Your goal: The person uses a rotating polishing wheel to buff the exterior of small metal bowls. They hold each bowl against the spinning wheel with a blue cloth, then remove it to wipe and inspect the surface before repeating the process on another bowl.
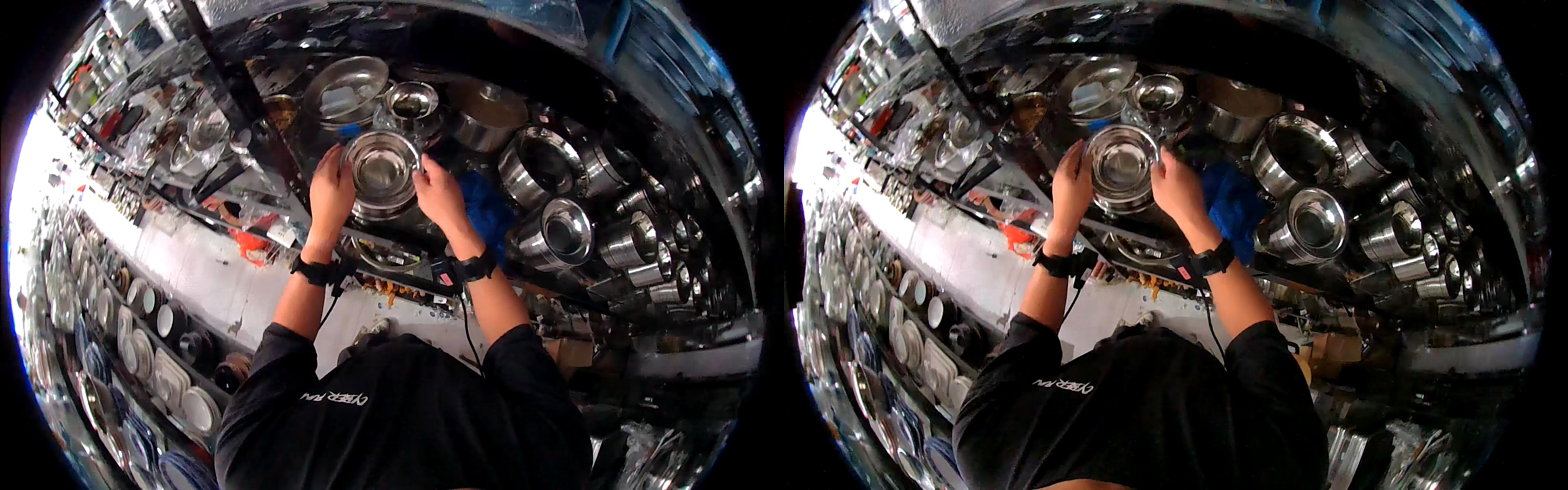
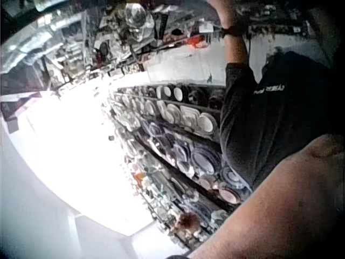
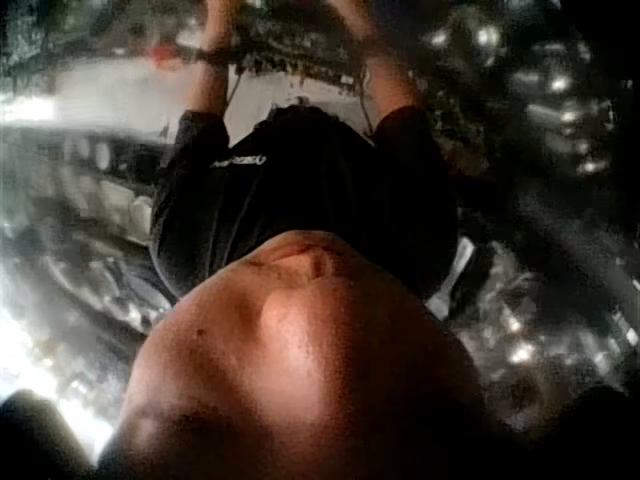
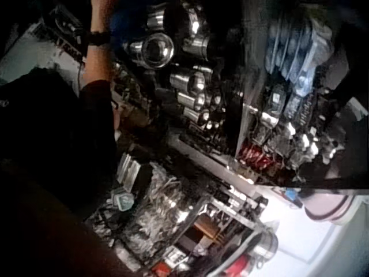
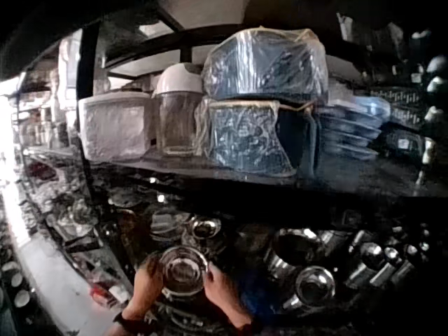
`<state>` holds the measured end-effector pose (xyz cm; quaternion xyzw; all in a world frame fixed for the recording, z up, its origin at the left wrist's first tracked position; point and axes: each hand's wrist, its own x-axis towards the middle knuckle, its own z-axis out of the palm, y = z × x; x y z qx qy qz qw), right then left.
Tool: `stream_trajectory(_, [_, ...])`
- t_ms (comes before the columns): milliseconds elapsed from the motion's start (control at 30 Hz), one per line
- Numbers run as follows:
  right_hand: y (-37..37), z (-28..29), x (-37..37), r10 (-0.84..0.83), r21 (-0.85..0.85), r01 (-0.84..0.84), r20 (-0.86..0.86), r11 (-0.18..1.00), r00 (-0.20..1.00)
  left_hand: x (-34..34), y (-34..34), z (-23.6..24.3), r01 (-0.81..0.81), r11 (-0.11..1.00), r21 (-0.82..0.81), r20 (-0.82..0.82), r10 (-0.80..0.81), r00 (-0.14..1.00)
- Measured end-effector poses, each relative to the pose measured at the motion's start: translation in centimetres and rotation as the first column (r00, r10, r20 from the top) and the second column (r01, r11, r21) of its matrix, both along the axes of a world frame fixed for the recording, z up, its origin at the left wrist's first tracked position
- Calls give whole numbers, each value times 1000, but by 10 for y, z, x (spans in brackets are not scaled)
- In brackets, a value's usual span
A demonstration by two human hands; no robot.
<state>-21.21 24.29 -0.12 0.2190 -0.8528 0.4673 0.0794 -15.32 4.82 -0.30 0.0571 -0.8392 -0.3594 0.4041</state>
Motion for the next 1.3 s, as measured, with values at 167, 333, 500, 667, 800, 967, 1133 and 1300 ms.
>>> stream_trajectory(167, [-11,-4,-6,-120,178,123,-28,976,992,-17,-16,-18,60,996,-71,98,-52,994])
stream_trajectory(333, [-19,3,-1,-176,345,158,20,925,984,-27,-38,-40,179,972,-153,183,-150,971])
stream_trajectory(500, [-22,-2,8,-222,333,247,-112,910,969,-23,-31,-23,185,975,-119,171,-164,972])
stream_trajectory(667, [22,16,48,-173,187,179,-49,966,984,24,30,39,505,860,-80,-237,-508,828])
stream_trajectory(800, [111,-5,106,86,172,-123,211,977,974,38,106,20,936,279,214,-57,-953,297])
stream_trajectory(967, [235,-70,194,101,-43,-93,573,995,813,47,211,-58,729,10,684,207,-961,-181])
stream_trajectory(1133, [354,-205,287,-444,199,409,579,890,684,63,319,-148,629,-2,777,360,-819,-447])
stream_trajectory(1300, [430,-317,379,-792,273,811,511,518,334,89,416,-198,517,202,832,502,-671,-546])
